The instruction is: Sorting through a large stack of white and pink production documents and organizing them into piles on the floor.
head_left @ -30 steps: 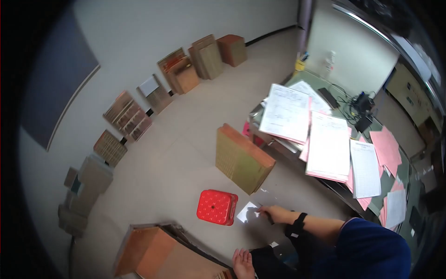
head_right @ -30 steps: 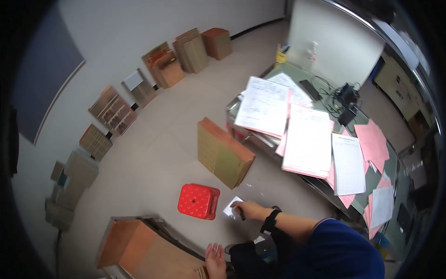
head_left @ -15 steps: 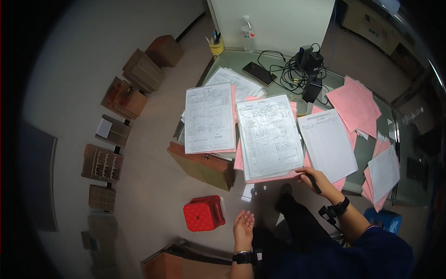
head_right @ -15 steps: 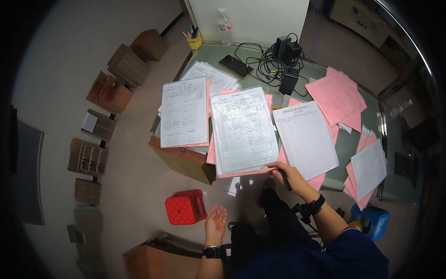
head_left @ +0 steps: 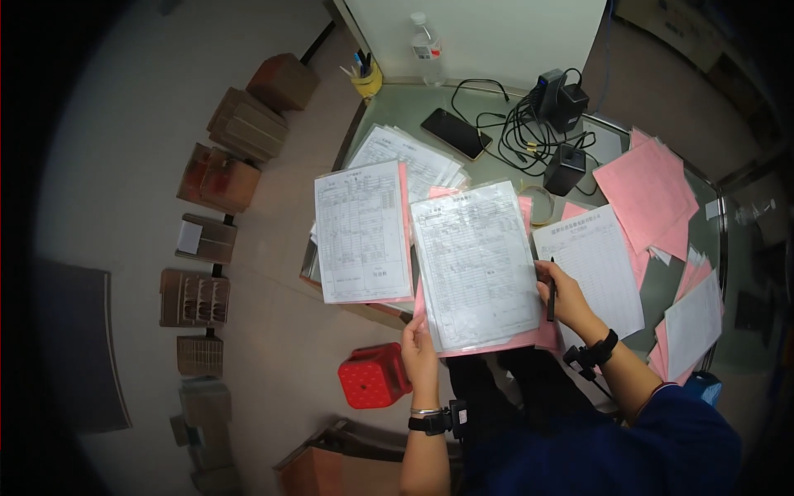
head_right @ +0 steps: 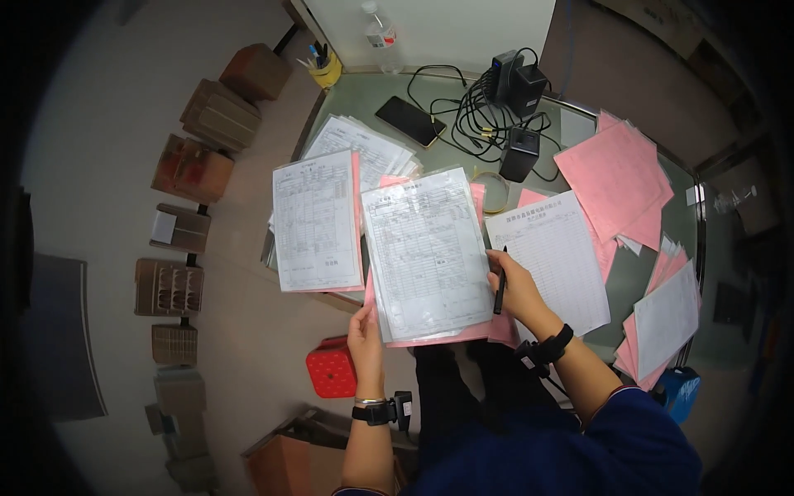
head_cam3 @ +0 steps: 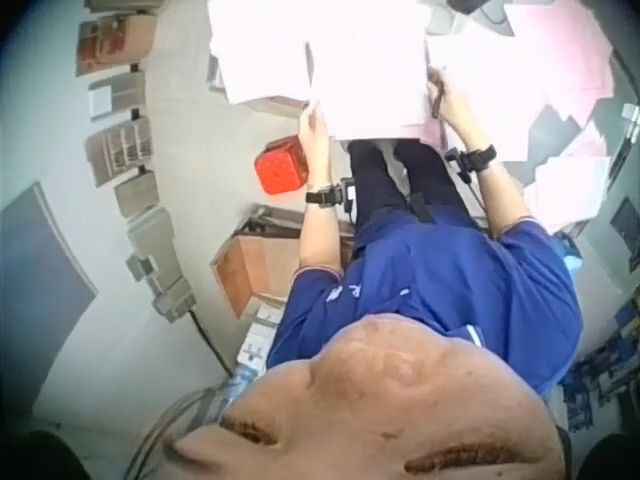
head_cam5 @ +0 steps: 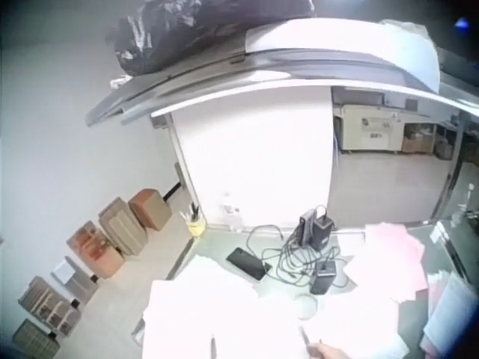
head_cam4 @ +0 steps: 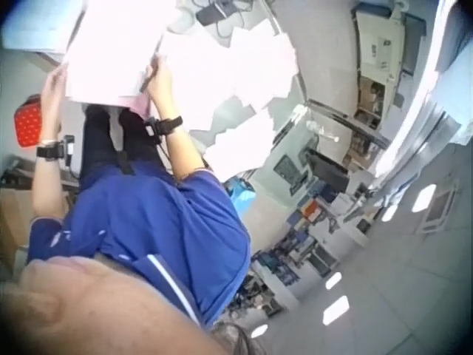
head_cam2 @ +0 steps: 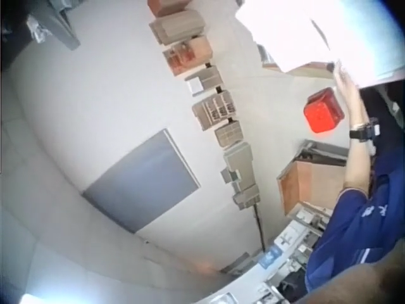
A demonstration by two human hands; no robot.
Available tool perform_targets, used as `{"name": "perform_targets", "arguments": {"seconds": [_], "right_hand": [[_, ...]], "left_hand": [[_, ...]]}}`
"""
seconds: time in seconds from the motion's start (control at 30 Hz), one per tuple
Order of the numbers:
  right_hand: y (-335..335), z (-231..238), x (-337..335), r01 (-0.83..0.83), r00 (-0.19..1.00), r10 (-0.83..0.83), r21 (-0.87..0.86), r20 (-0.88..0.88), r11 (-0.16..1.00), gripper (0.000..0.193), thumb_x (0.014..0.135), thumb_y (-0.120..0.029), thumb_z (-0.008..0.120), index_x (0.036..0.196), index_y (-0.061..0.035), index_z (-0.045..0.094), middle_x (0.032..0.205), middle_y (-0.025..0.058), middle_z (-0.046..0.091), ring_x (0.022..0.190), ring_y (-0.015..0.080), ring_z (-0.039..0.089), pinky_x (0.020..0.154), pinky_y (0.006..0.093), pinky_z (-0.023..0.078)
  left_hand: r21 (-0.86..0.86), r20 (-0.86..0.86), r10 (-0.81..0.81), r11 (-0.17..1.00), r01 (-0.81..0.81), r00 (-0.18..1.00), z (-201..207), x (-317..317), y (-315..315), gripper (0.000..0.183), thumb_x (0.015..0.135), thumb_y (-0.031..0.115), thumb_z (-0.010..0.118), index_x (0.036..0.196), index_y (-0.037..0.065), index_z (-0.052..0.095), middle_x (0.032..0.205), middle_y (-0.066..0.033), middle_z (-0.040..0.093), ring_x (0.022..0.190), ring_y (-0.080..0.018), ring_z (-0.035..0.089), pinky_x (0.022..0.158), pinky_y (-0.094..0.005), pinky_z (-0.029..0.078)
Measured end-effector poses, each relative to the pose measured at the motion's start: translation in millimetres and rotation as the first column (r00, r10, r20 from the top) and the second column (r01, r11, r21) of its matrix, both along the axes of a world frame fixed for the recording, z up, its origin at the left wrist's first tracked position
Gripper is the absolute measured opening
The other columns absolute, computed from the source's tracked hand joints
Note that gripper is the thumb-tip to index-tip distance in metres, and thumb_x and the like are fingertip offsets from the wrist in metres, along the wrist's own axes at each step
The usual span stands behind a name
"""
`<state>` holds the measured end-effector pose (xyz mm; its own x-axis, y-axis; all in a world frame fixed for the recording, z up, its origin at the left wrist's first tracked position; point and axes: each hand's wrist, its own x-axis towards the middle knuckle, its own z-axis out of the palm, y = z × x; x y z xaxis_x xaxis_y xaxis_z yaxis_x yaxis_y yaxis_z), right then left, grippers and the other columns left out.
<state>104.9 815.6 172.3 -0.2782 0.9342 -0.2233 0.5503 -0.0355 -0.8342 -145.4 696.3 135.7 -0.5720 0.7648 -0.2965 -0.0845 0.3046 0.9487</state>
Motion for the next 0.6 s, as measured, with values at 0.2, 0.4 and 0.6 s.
{"name": "perform_targets", "arguments": {"seconds": [0.2, 0.4, 0.6], "right_hand": [[-2, -1, -28, 0.106, 0.986, -0.118, 0.106, 0.114, 0.989, 0.04, 0.077, -0.003, 0.058, 0.116, -0.001, 0.048, 0.102, 0.0182, 0.057, 0.092, 0.031, 0.056, 0.081, 0.0357, 0.045], [-4, -9, -41, 0.178, 0.961, -0.209, 0.172, 0.183, 0.969, 0.049, 0.072, -0.005, 0.064, 0.118, -0.0011, 0.046, 0.107, 0.0182, 0.054, 0.093, 0.0309, 0.054, 0.082, 0.0362, 0.043], [-6, -18, -53, 0.387, 0.89, -0.429, 0.237, 0.158, 0.891, 0.06, 0.065, -0.008, 0.073, 0.118, -0.002, 0.046, 0.097, 0.0144, 0.053, 0.087, 0.0268, 0.053, 0.076, 0.0336, 0.044]], "left_hand": [[-0.196, -0.102, -0.076, 0.979, 0.055, 0.992, -11, -21, 28, 0.031, 0.084, 0.008, 0.055, 0.113, 0.0, 0.049, 0.103, -0.0091, 0.049, 0.088, -0.0128, 0.046, 0.078, -0.0255, 0.042], [-0.265, -0.518, -0.357, 0.931, 0.251, 0.777, -7, -38, 40, 0.031, 0.082, 0.01, 0.059, 0.11, -0.001, 0.048, 0.094, -0.0073, 0.05, 0.081, -0.012, 0.047, 0.072, -0.0262, 0.042], [-0.219, 0.309, -0.406, 0.85, 0.48, 0.86, 4, -33, 52, 0.028, 0.085, 0.014, 0.057, 0.104, -0.005, 0.05, 0.087, -0.0072, 0.057, 0.08, -0.0133, 0.051, 0.075, -0.0284, 0.042]]}}
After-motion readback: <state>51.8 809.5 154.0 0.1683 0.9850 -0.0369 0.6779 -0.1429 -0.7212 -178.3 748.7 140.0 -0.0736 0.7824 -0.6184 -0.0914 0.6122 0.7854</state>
